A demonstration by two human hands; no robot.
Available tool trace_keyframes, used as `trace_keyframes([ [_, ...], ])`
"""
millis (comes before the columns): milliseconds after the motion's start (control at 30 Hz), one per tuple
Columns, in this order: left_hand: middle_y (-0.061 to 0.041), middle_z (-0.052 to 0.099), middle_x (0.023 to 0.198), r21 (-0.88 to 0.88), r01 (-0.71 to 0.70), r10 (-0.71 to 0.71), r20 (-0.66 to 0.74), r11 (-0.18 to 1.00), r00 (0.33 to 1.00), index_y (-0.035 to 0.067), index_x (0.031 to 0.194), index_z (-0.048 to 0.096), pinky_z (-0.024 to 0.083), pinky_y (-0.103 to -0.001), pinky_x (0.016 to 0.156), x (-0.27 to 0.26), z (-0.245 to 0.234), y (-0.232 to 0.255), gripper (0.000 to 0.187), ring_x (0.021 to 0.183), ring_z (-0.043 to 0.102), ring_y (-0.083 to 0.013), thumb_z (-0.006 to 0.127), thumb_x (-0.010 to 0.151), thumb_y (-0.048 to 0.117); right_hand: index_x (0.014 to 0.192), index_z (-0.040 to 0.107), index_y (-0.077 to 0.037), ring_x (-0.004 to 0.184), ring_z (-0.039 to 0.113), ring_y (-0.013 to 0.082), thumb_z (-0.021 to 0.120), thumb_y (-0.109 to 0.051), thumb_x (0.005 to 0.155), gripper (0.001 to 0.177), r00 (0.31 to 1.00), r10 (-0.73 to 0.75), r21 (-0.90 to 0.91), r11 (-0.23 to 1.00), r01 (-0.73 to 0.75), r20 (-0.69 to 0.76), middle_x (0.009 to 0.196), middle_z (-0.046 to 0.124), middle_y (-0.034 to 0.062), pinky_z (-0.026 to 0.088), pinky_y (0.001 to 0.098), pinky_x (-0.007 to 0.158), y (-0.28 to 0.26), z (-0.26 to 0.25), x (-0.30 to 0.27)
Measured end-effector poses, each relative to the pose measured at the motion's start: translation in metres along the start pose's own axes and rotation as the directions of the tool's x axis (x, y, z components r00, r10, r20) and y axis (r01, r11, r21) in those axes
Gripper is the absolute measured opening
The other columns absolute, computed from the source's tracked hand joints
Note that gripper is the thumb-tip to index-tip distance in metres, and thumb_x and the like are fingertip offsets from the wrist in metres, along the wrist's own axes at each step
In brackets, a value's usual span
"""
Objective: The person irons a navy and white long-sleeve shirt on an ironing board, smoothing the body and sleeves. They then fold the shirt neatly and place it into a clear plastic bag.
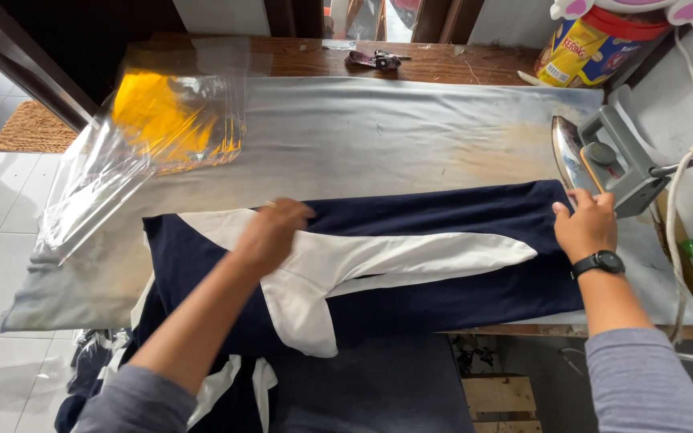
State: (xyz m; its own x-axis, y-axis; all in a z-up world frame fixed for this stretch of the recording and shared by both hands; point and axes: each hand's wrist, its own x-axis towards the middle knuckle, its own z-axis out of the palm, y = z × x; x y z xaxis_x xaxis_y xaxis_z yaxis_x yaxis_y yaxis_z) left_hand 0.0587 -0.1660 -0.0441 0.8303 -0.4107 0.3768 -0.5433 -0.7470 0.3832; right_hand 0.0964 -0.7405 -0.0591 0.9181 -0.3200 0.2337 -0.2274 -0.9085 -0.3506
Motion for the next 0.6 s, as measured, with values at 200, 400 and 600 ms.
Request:
trace_keyframes([
  [200,0.009,0.020,0.171,0.047,0.173,-0.175,0.458,0.984,0.871,0.024,0.161,0.029,0.007,-0.043,0.127,0.030,0.027,0.067,0.057,0.159,0.010,-0.0150,0.030,0.106,0.039,0.098,0.069,-0.008,0.100,0.065,0.0464,0.072,-0.038,0.104,0.031,0.986,0.094,-0.176,0.977,-0.119,-0.141,0.112,0.066,0.0215,0.048,0.0556,0.090,0.015,0.016,-0.018],
  [400,0.014,0.006,0.172,0.168,0.139,-0.207,0.521,0.976,0.828,0.028,0.164,0.012,-0.003,-0.042,0.127,0.034,0.013,0.080,0.067,0.159,0.000,-0.0104,0.018,0.103,0.055,0.101,0.055,-0.009,0.086,0.065,0.0507,0.063,-0.028,0.113,0.024,0.984,0.095,0.068,0.994,-0.085,-0.151,0.089,0.072,0.0196,0.047,0.0574,0.073,0.028,0.031,-0.006],
  [600,0.010,0.004,0.173,0.195,0.063,-0.159,0.529,0.979,0.833,0.025,0.165,0.007,-0.004,-0.046,0.126,0.032,0.010,0.079,0.092,0.159,-0.001,-0.0128,0.021,0.090,0.077,0.114,0.048,-0.009,0.080,0.069,0.0570,0.037,-0.040,0.122,0.034,1.000,0.017,-0.204,0.979,-0.014,0.011,0.086,0.075,0.0293,0.047,0.0625,0.059,0.030,-0.002,-0.015],
])
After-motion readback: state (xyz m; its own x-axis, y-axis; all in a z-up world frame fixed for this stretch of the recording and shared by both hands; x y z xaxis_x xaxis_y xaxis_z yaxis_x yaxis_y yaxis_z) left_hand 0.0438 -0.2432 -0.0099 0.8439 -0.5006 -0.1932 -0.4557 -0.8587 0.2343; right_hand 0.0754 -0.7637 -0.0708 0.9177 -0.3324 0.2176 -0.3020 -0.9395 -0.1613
